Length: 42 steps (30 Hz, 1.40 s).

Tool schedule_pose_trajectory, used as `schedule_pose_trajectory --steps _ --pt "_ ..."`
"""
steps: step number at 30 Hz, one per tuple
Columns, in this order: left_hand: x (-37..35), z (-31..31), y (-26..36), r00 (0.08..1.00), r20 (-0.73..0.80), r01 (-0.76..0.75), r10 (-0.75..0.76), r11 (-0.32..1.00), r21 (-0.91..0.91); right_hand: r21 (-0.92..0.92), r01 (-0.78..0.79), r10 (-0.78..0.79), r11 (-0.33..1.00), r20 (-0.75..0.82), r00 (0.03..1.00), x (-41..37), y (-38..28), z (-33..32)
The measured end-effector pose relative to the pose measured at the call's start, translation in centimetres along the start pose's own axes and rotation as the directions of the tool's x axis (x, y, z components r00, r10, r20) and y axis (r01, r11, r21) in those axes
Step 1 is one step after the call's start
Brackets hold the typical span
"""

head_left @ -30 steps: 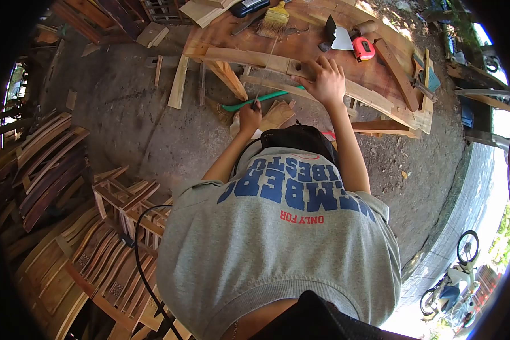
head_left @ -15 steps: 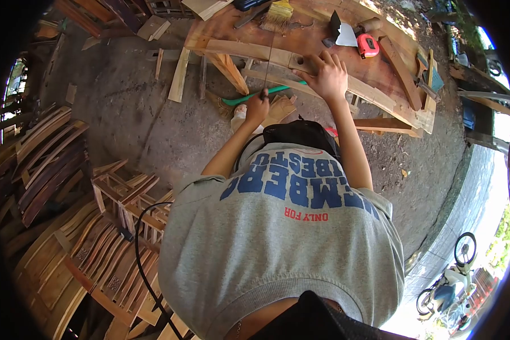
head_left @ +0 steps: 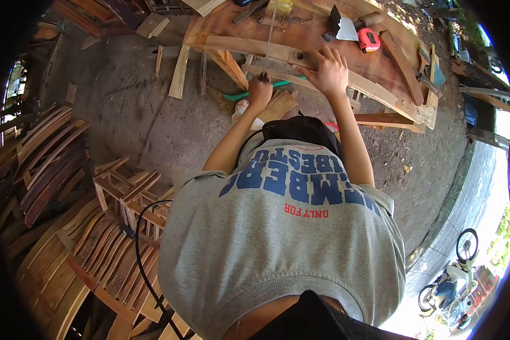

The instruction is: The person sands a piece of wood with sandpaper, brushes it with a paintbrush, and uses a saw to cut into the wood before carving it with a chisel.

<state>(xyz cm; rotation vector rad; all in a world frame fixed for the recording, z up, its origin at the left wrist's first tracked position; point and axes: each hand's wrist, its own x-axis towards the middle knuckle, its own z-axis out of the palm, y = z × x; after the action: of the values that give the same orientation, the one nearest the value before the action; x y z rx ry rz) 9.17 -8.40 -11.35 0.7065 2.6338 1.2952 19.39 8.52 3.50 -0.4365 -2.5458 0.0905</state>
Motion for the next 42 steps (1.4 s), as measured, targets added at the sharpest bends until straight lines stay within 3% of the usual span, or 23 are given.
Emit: schedule_pose_trajectory --steps 2,6,8,9,11,15,19,21,25,27,30,32,35,37,39,42 --pt "2.0 -0.4 2.4 0.988 -0.147 0.023 -0.036 0.996 -0.085 -0.010 0.002 -0.002 1.000 0.005 1.000 0.1 0.0 -0.1" --pt "-0.3 -0.2 -2.7 0.998 -0.058 0.011 -0.012 1.000 -0.017 -0.025 -0.018 0.018 1.000 0.022 1.000 0.2 -0.2 -0.3" --pt "-3.2 -0.5 -4.1 0.980 -0.048 0.190 -0.191 0.981 -0.031 -0.020 -0.014 0.014 1.000 0.025 1.000 0.2 -0.2 -0.4" --pt "-3.1 -0.6 -3.9 0.977 -0.065 0.200 -0.201 0.979 -0.030 -0.023 -0.016 0.016 1.000 0.024 1.000 0.2 -0.1 -0.4" --pt "-2.8 -0.6 -2.3 0.965 -0.190 -0.196 0.183 0.979 -0.054 0.002 0.012 -0.012 1.000 0.035 0.999 0.2 -0.4 -0.2" --pt "2.2 -1.5 3.6 0.995 -0.022 0.095 -0.099 0.984 -0.148 -0.011 0.016 -0.016 1.000 0.058 0.998 0.4 -0.6 -0.4" --pt "0.3 -0.1 -0.1 0.988 -0.123 0.082 -0.089 0.995 -0.055 -0.012 -0.004 0.005 1.000 0.037 0.999 0.7 -0.7 -0.3" --pt "-2.4 -1.0 -1.8 0.982 0.019 0.188 -0.187 0.980 -0.063 -0.030 -0.040 0.043 0.999 0.104 0.994 0.8 -0.9 -0.7" --pt "-1.5 -0.3 -1.7 0.995 0.077 0.074 -0.066 0.992 -0.104 -0.027 -0.029 0.031 0.999 0.077 0.997 0.6 -0.6 -0.2" --pt "1.2 0.0 3.0 0.985 -0.097 0.131 -0.145 0.982 -0.135 -0.019 -0.031 0.032 0.999 0.048 0.998 0.5 -0.4 0.2" --pt "2.5 0.4 3.3 0.977 -0.039 0.197 -0.209 0.960 -0.197 -0.008 -0.027 0.028 1.000 0.028 0.999 0.7 -0.3 0.2" --pt "1.2 0.8 0.6 0.986 -0.099 0.124 -0.135 0.985 -0.116 0.003 -0.031 0.031 1.000 0.052 0.998 0.7 -0.5 0.0" --pt "-2.0 1.1 -5.2 0.996 -0.064 0.060 -0.067 0.993 -0.099 -0.010 -0.054 0.055 0.998 0.059 0.997 0.8 -0.8 -0.1" --pt "-2.9 0.1 -5.5 0.989 0.106 0.111 -0.103 0.992 -0.068 -0.003 -0.052 0.052 0.999 0.048 0.997 1.0 -0.7 -0.1" --pt "-1.6 0.1 -2.2 0.993 0.087 0.086 -0.084 0.996 -0.016 -0.014 -0.064 0.065 0.998 0.090 0.994 0.8 -0.7 -0.1" --pt "1.9 0.0 2.6 0.979 -0.122 0.157 -0.166 0.985 -0.075 0.005 -0.082 0.082 0.997 0.033 0.996 1.0 -0.4 0.3"
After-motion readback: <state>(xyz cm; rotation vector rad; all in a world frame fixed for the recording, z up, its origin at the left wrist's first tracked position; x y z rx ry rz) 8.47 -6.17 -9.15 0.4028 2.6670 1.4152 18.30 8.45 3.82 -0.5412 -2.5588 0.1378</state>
